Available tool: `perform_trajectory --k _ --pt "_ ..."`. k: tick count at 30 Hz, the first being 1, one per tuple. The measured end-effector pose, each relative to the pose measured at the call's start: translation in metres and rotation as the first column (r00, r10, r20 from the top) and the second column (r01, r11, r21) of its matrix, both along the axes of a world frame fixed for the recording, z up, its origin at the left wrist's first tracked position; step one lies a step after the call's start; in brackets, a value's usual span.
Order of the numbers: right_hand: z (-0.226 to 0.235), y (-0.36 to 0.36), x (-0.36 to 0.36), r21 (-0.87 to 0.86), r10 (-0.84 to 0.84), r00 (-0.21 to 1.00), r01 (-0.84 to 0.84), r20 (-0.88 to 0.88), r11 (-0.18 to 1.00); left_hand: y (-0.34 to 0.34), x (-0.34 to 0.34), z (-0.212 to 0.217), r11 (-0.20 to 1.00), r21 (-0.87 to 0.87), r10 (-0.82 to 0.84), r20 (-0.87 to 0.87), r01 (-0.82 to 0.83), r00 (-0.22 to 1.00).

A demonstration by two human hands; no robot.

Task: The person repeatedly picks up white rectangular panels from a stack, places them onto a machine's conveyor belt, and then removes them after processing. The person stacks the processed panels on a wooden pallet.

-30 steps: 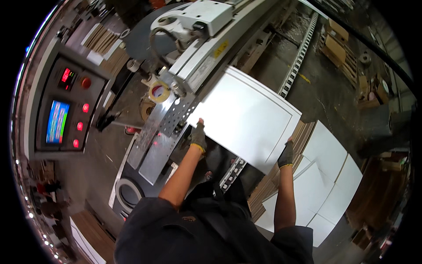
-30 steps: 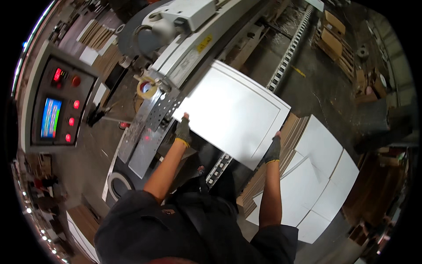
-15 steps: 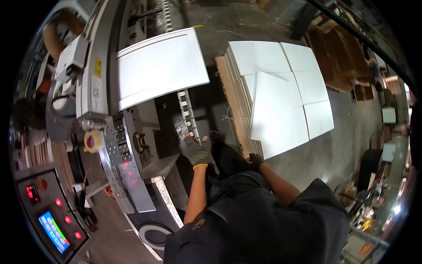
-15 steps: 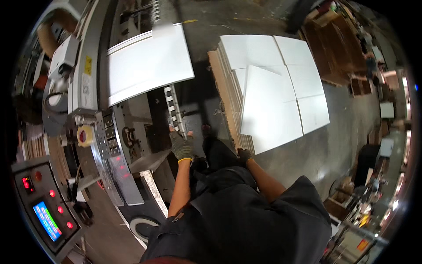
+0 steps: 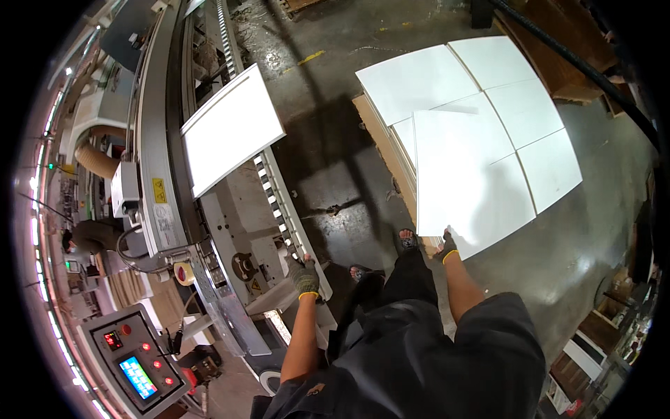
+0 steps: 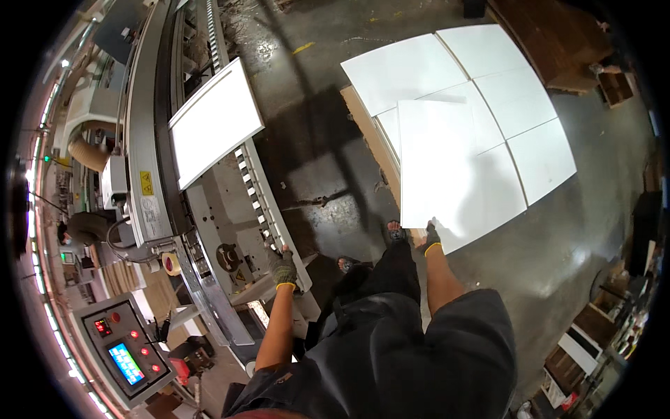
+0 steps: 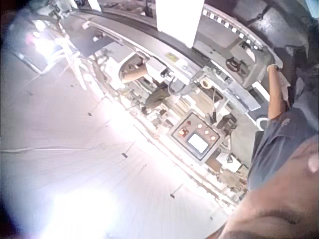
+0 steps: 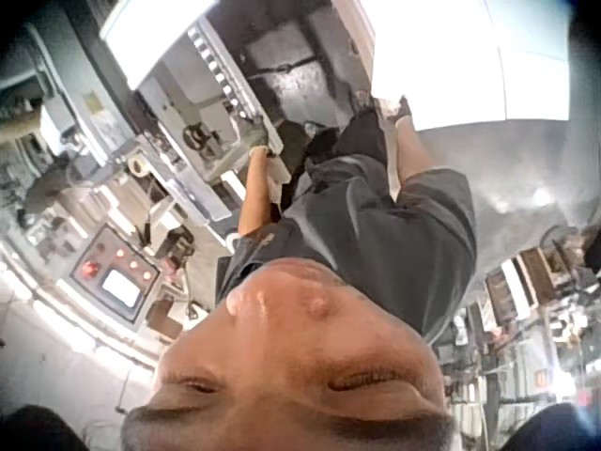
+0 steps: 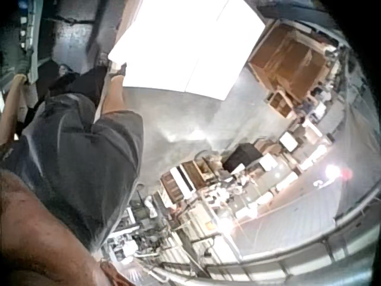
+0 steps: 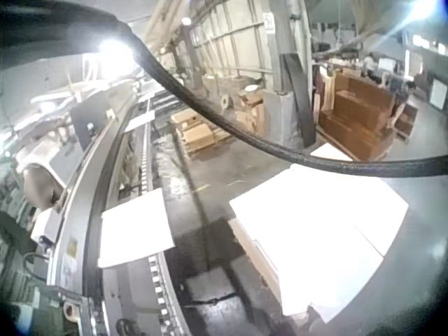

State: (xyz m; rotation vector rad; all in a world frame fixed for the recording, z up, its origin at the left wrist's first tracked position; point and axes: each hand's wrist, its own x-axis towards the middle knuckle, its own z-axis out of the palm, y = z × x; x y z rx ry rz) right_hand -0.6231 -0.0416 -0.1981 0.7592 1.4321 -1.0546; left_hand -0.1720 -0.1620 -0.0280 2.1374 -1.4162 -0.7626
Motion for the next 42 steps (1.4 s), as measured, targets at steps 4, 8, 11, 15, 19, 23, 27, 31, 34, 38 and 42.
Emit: perform_trajectory --k 4,8,11,15,19,23,27,31,34,38,42 --pt "-0.022 -0.033 -0.031 0.128 -0.15 0.988 0.151 -0.021 0.98 0.004 -0.004 -0.003 0.996 0.059 0.073 0.005 -0.073 0.997" --pt "-0.135 -0.01 -0.055 -0.08 -0.318 0.948 0.317 -0.002 0.945 0.001 -0.017 0.004 0.998 0.049 0.047 0.031 -0.048 0.998" --pt "-0.119 -0.016 -0.053 0.086 -0.352 0.935 0.355 -0.046 0.931 -0.003 -0.017 0.006 0.991 0.121 0.042 0.101 -0.054 0.994" --pt "-0.139 0.004 -0.048 0.085 -0.372 0.923 0.381 -0.099 0.921 0.001 -0.023 0.021 0.983 0.16 0.068 0.158 -0.094 0.985" --pt "-0.167 0.034 -0.038 -0.075 -0.415 0.908 0.411 -0.058 0.909 -0.012 -0.064 0.026 0.965 -0.218 0.027 0.627 0.143 0.778" --pt "-0.065 0.046 -0.024 -0.135 -0.264 0.964 0.265 0.029 0.955 0.005 -0.149 0.016 0.961 -0.215 -0.092 0.352 0.176 0.932" --pt "0.023 0.048 -0.004 -0.342 -0.105 0.966 0.185 0.238 0.921 0.035 -0.224 -0.072 0.872 0.437 -0.271 0.051 0.222 0.961" --pt "0.083 0.045 -0.016 -0.383 0.032 0.962 0.077 0.271 0.92 0.045 -0.307 -0.049 0.763 0.566 0.561 -0.82 0.311 0.117" --pt "0.104 0.065 -0.034 -0.531 0.516 0.856 -0.427 0.022 0.732 0.049 -0.302 -0.076 0.745 0.587 0.59 -0.801 0.317 0.096" --pt "0.298 0.045 -0.042 0.338 0.559 -0.227 -0.936 -0.797 0.102 0.059 -0.284 -0.078 0.823 0.336 0.09 -0.874 0.459 0.477" --pt "0.3 0.032 -0.074 0.862 -0.017 -0.877 -0.476 -0.48 0.176 0.055 -0.309 -0.038 0.814 0.456 0.465 -0.883 0.359 0.068"
